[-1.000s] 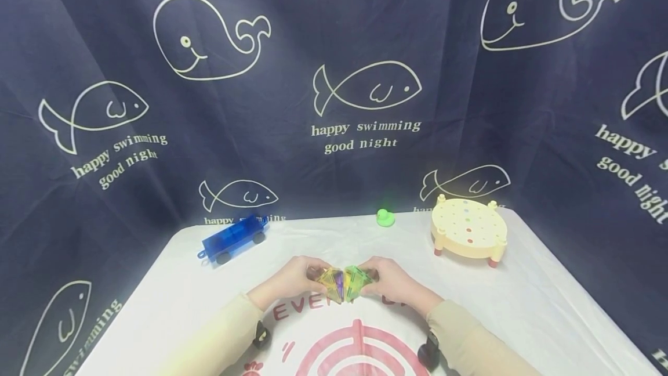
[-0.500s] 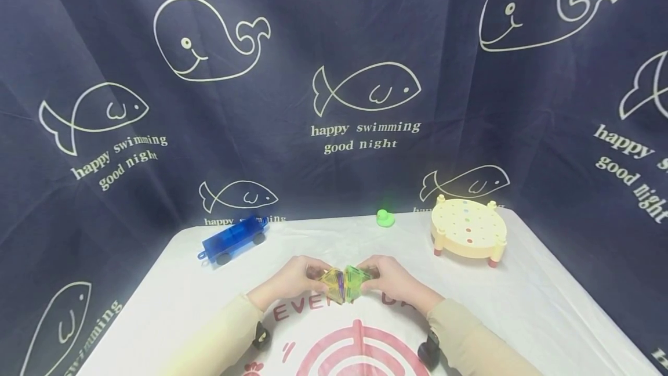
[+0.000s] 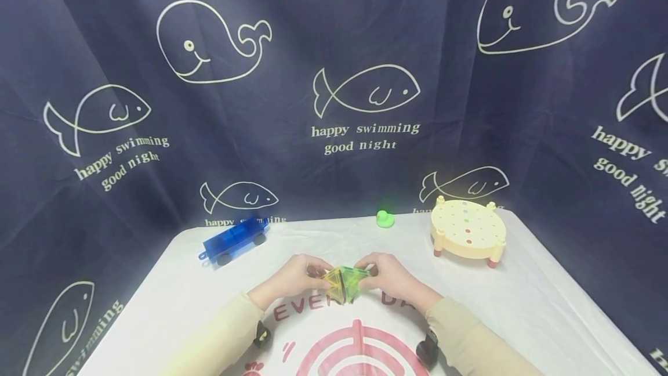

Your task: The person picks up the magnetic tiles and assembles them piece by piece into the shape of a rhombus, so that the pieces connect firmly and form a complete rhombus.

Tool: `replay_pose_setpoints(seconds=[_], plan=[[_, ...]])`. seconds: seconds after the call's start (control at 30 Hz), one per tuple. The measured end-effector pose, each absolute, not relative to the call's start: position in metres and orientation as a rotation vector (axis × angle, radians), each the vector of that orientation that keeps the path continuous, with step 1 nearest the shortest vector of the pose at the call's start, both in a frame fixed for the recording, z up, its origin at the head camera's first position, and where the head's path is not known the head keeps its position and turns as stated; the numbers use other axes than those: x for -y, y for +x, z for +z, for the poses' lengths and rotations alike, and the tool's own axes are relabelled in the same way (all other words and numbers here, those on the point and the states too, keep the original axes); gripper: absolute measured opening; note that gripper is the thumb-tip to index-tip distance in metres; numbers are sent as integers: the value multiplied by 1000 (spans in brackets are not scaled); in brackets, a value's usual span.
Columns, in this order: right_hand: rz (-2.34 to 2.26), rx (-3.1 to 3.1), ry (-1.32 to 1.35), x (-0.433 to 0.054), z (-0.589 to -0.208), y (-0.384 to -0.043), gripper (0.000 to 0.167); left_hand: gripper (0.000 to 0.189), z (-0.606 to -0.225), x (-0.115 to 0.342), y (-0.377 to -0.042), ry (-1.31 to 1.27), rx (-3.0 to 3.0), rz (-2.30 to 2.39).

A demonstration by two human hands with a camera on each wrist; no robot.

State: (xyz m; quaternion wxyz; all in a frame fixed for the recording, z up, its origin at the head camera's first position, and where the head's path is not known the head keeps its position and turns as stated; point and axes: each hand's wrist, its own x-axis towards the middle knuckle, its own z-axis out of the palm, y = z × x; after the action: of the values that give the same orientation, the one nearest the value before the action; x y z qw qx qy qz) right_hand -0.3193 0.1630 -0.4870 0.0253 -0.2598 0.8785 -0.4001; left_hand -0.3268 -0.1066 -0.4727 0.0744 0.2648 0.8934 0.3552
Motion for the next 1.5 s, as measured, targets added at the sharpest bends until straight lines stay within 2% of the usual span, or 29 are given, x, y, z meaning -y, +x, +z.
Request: replay_pose_setpoints(seconds=[0.33, 0.97, 1.23, 1.5], plan=[[-1295, -2621, -802, -166, -492, -319, 43, 28, -477, 107, -331, 829, -2711, 1052], [-1207, -2679, -804, -167, -486, -326, 40, 30, -484, 104, -329, 780, -2636, 1134], [-1258, -2669, -811, -164, -484, -328, 47, 34, -481, 104, -329, 791, -2649, 1096], [-1266, -2665, -791, -163, -485, -326, 43, 34, -480, 102, -326, 764, -2668, 1068]])
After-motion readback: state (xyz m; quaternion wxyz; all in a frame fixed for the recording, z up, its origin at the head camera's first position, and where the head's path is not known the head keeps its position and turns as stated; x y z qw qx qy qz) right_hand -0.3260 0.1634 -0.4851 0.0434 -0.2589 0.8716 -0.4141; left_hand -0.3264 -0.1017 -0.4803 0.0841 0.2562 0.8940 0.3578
